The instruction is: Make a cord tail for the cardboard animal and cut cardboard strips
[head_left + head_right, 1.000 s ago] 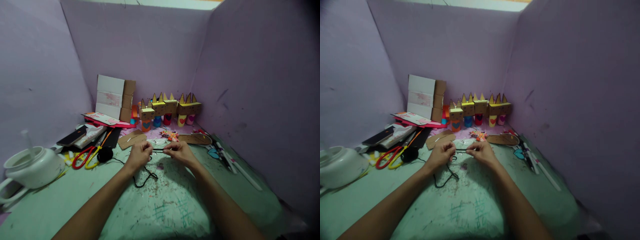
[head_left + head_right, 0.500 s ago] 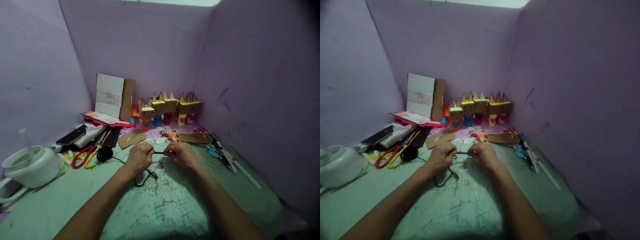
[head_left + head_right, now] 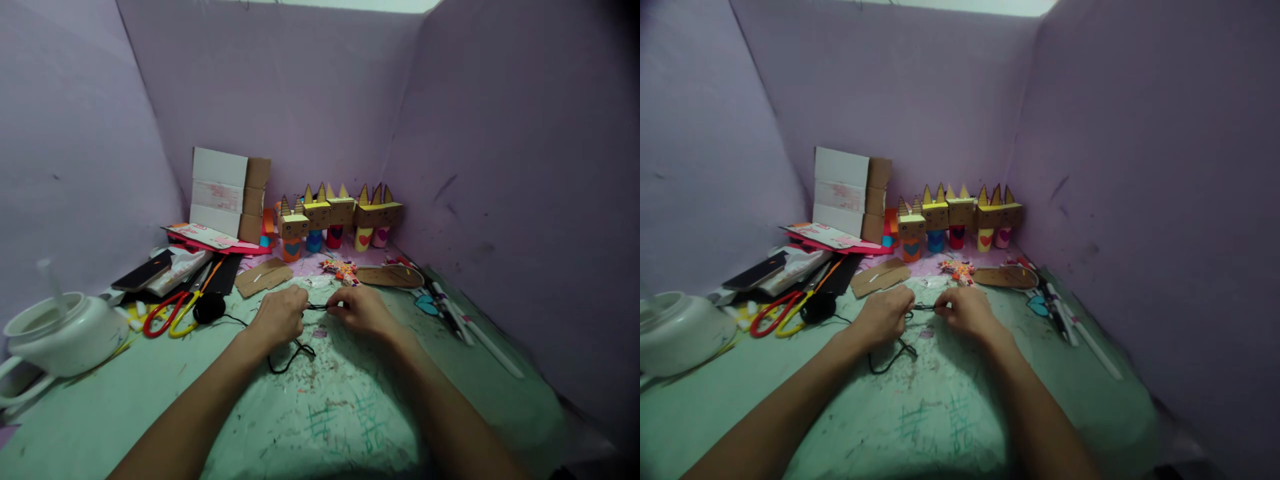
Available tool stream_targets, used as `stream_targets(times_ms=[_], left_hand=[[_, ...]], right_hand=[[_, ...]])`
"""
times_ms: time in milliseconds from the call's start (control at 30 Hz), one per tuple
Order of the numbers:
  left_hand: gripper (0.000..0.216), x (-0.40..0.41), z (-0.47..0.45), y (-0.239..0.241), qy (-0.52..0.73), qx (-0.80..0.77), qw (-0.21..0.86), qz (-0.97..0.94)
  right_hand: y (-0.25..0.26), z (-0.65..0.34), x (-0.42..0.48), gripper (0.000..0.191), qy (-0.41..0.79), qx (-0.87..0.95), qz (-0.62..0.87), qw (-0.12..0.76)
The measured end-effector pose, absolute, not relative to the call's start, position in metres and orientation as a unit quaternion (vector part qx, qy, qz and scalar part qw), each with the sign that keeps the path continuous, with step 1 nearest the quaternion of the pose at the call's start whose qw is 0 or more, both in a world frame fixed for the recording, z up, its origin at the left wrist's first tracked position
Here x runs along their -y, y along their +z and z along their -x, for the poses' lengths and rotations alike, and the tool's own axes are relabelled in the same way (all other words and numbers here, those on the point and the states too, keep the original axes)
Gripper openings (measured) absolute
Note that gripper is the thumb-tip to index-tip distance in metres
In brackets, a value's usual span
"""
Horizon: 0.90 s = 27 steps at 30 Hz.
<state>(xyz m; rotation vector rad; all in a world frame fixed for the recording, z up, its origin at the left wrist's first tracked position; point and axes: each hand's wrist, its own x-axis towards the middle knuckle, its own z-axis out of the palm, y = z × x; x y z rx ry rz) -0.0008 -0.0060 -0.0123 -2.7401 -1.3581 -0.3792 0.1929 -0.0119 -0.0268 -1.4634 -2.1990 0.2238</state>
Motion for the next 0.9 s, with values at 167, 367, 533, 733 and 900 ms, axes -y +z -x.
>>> stream_targets(times_ms=[167, 367, 533, 733, 900], left_hand=[[0.015, 0.003, 0.004, -0.009, -0.118, 0.445, 0.022, 0.887], [0.014, 0.005, 0.003, -0.008, -0.14, 0.45, -0.018, 0.882], [0.014, 0.007, 0.0, -0.012, -0.177, 0.456, -0.067, 0.87], [0.02, 0.003, -0.002, -0.014, -0.227, 0.477, -0.148, 0.836], [0.02, -0.003, -0.002, -0.018, -0.262, 0.476, -0.227, 0.808]], right_hand=[[-0.029, -0.193, 0.009, 0.022, 0.152, 0.735, 0.515, 0.414], [-0.034, -0.173, 0.015, 0.031, 0.202, 0.749, 0.407, 0.482], [-0.047, -0.16, 0.014, 0.041, 0.225, 0.763, 0.402, 0.454], [-0.046, -0.153, 0.018, 0.023, 0.187, 0.751, 0.429, 0.466], [-0.044, -0.149, 0.022, 0.014, 0.183, 0.739, 0.458, 0.46]])
